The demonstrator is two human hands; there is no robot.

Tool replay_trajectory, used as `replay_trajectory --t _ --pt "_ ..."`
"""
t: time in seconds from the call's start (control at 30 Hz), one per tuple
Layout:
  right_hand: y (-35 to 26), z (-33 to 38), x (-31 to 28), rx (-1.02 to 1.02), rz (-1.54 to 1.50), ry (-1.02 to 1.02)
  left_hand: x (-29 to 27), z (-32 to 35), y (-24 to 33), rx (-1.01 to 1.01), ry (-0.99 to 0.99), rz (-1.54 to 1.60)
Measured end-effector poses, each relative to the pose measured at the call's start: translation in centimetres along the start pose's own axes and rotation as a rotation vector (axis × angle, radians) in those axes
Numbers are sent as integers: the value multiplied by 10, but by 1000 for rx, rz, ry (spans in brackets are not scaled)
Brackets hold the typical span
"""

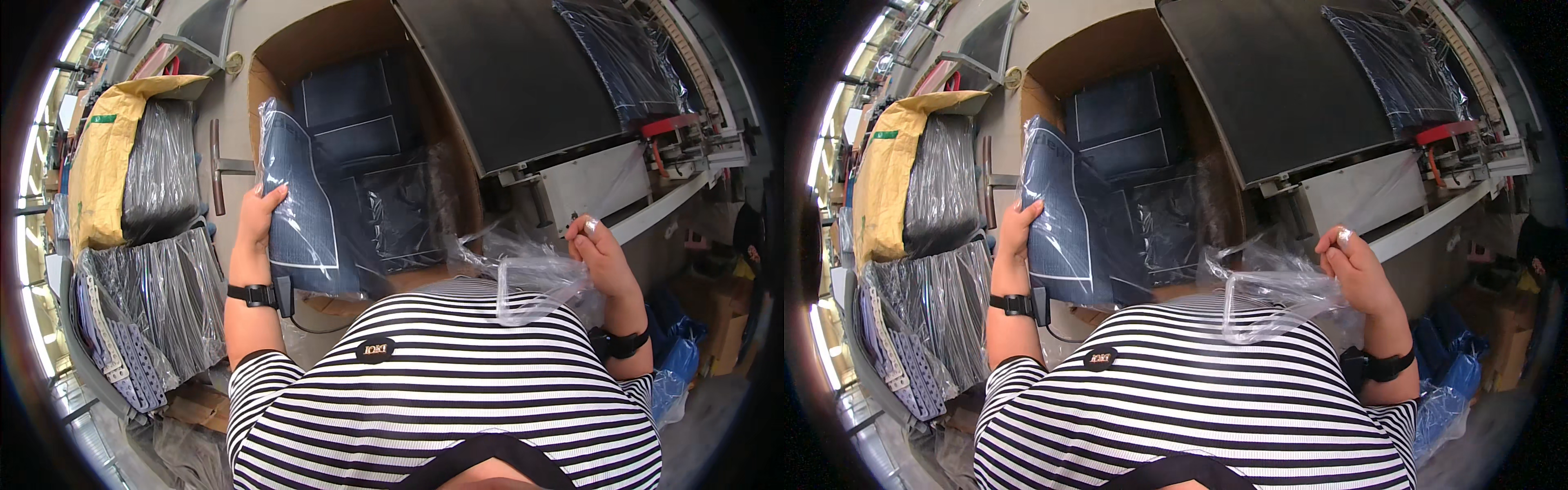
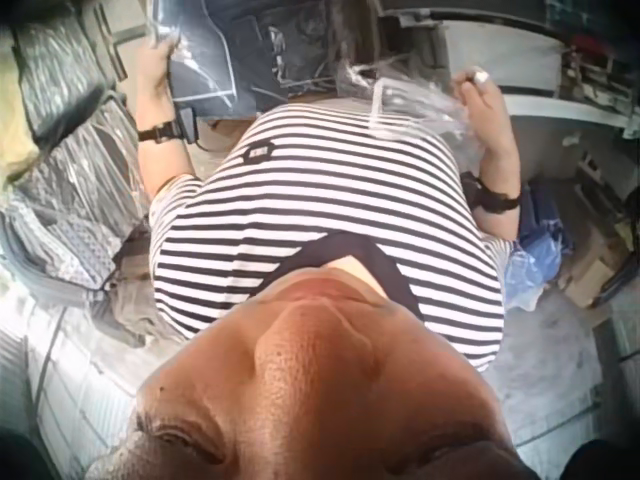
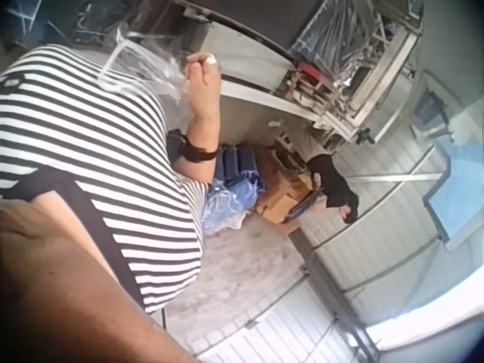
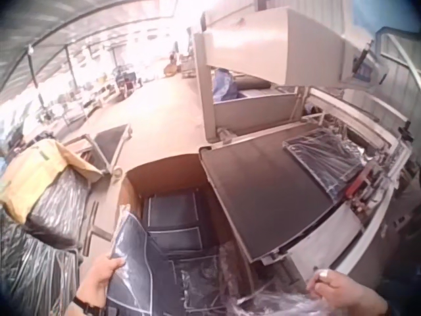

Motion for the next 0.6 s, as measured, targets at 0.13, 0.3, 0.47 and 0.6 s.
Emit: replay_trajectory --t 0.13,0.3,0.47,0.6 --pt "1 -1 3 34 40 74 -13 29 -46 78 -29 293" --pt "4 -1 8 54 4 128 -52 46 -194 -300 107 207" --pt "7 -6 10 57 34 184 -80 60 -264 -637 -91 -859" --pt "13 -10 15 33 31 166 -51 42 -250 -442 -317 -1079"
Point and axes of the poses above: each hand's wrist, its own z-axis away from the middle knuckle, its own x-axis out of the palm, y = z × x, the point moved 5 cm from there along -z, towards the middle knuckle, and after that the axes turned 14 degrees about x, right-handed, at the moved point
